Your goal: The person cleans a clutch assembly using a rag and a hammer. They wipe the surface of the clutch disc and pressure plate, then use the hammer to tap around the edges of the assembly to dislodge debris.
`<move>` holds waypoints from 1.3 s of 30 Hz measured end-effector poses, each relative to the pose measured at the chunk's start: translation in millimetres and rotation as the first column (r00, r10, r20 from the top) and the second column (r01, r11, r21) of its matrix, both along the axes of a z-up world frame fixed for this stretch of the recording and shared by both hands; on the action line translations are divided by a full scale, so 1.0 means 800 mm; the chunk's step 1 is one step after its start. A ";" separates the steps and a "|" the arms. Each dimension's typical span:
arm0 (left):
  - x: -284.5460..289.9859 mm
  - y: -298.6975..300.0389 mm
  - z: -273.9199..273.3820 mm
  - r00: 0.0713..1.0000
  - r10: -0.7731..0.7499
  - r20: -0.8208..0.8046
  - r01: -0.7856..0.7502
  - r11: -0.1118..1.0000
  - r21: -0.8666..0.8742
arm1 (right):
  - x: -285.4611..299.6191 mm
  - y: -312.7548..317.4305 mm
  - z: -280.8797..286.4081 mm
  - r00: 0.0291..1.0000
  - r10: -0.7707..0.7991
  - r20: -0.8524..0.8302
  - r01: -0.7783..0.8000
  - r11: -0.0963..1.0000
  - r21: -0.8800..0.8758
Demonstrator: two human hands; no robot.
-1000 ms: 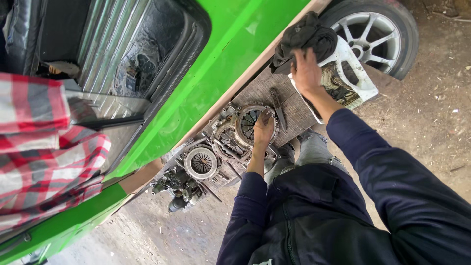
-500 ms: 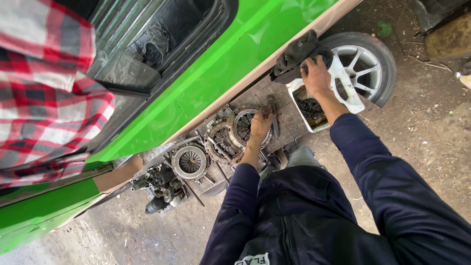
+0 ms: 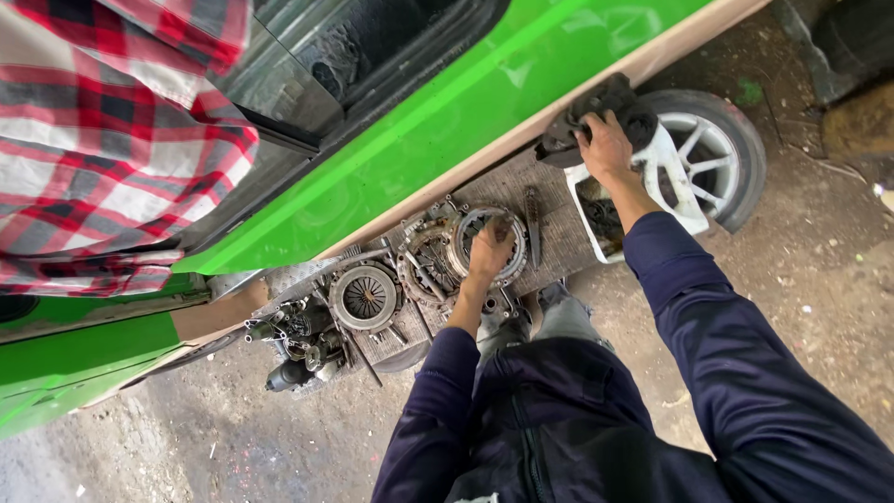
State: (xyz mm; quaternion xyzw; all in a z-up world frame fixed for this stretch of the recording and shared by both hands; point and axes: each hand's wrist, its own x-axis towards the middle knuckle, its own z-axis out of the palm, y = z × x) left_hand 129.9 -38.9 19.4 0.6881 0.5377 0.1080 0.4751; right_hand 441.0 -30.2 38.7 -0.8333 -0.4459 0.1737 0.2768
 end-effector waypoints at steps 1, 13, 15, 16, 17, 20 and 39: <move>0.003 -0.001 -0.004 1.000 -0.023 -0.017 0.024 0.999 0.046 | -0.006 -0.011 0.011 1.000 0.007 -0.025 -0.006 0.999 0.033; 0.122 0.056 0.113 0.989 -0.111 0.096 0.059 0.899 0.433 | -0.027 -0.039 0.218 0.974 0.189 -0.126 -0.098 0.849 0.520; 0.124 0.055 0.143 0.989 -0.101 0.108 0.031 0.859 0.511 | -0.027 -0.035 0.242 0.975 0.198 -0.097 -0.114 0.830 0.546; 0.128 0.056 0.155 0.987 -0.104 0.120 0.029 0.863 0.504 | -0.023 -0.030 0.254 0.973 0.194 -0.125 -0.101 0.843 0.528; 0.131 0.058 0.163 0.986 -0.107 0.131 0.028 0.867 0.497 | -0.020 -0.024 0.266 0.970 0.189 -0.152 -0.088 0.856 0.509; 0.121 0.048 0.164 0.992 -0.069 0.101 0.010 0.871 0.491 | -0.020 -0.025 0.296 0.966 0.218 -0.141 -0.098 0.810 0.579; 0.081 -0.023 0.065 0.666 0.323 0.672 -0.365 0.927 -0.084 | -0.036 -0.017 0.393 0.970 0.127 -0.206 0.069 0.671 0.738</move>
